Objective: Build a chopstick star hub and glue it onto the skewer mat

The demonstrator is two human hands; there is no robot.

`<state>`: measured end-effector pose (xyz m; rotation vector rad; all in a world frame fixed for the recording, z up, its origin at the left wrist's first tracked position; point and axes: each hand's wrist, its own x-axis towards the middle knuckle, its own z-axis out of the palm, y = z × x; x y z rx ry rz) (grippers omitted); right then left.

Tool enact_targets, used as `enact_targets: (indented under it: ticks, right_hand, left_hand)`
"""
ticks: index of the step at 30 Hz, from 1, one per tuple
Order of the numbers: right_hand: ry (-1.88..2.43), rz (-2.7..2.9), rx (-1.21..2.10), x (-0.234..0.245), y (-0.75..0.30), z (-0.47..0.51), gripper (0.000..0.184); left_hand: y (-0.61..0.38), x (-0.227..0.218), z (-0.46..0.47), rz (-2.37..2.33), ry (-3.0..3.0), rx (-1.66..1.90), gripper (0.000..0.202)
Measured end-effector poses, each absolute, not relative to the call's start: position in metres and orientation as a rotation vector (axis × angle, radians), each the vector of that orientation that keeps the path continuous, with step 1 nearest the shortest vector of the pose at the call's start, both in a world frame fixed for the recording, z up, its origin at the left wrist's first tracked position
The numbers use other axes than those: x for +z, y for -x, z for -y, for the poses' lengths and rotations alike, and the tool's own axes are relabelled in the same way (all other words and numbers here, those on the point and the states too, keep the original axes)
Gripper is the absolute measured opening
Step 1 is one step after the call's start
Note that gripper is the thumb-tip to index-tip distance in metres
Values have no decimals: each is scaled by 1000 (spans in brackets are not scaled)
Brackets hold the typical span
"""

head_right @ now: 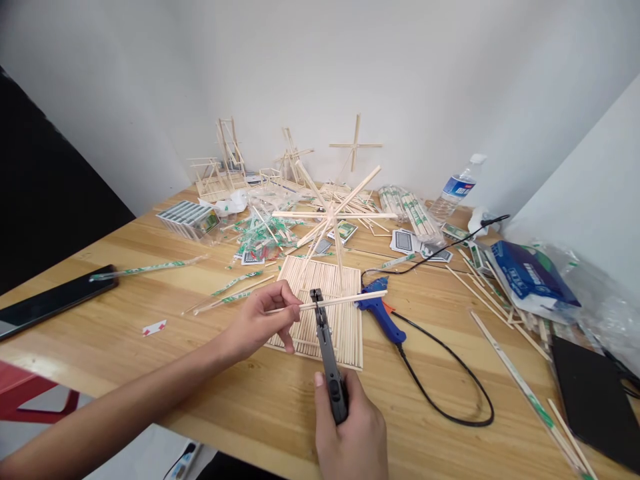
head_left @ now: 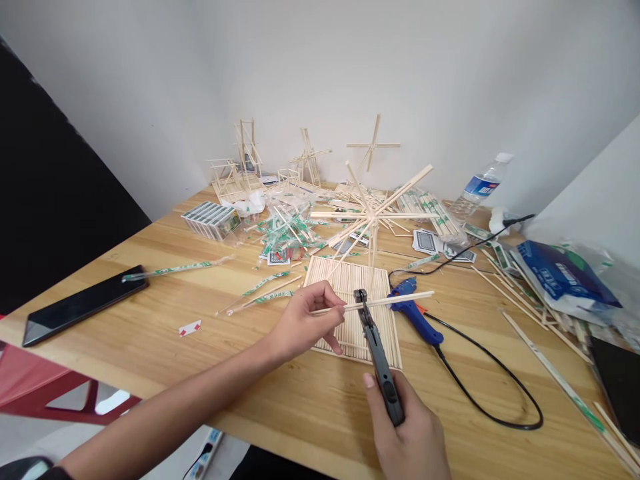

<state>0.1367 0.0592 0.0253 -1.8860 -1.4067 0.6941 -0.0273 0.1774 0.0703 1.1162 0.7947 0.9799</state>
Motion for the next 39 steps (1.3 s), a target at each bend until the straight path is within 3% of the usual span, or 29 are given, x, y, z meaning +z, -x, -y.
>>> enact_targets:
  ticks: [4,11,21,26,35,39]
  right_hand:
    - [1911,1403,706,26,-138,-59,50]
    - [1918,1363,722,28,-137,-61,50]
    - [1904,1353,741,26,-138,-59,51]
    - [1892,1344,748,27,-137,-60,52]
    - [1873,1339,786,33,-135,-62,51]
    - [1847,1329,842,36,-135,-60,48]
  left_hand:
    - [30,70,-180,-763,-1037,956,31]
    - [37,63,-185,-616,-923,894,62]
    - [38,65,-189,-620,-951,840,67]
    - [45,66,-195,-576,-971,719,63]
    - [43,72,-193,-700,-1102,711,31]
    - [40,70,-190,-761,-1190,755,32]
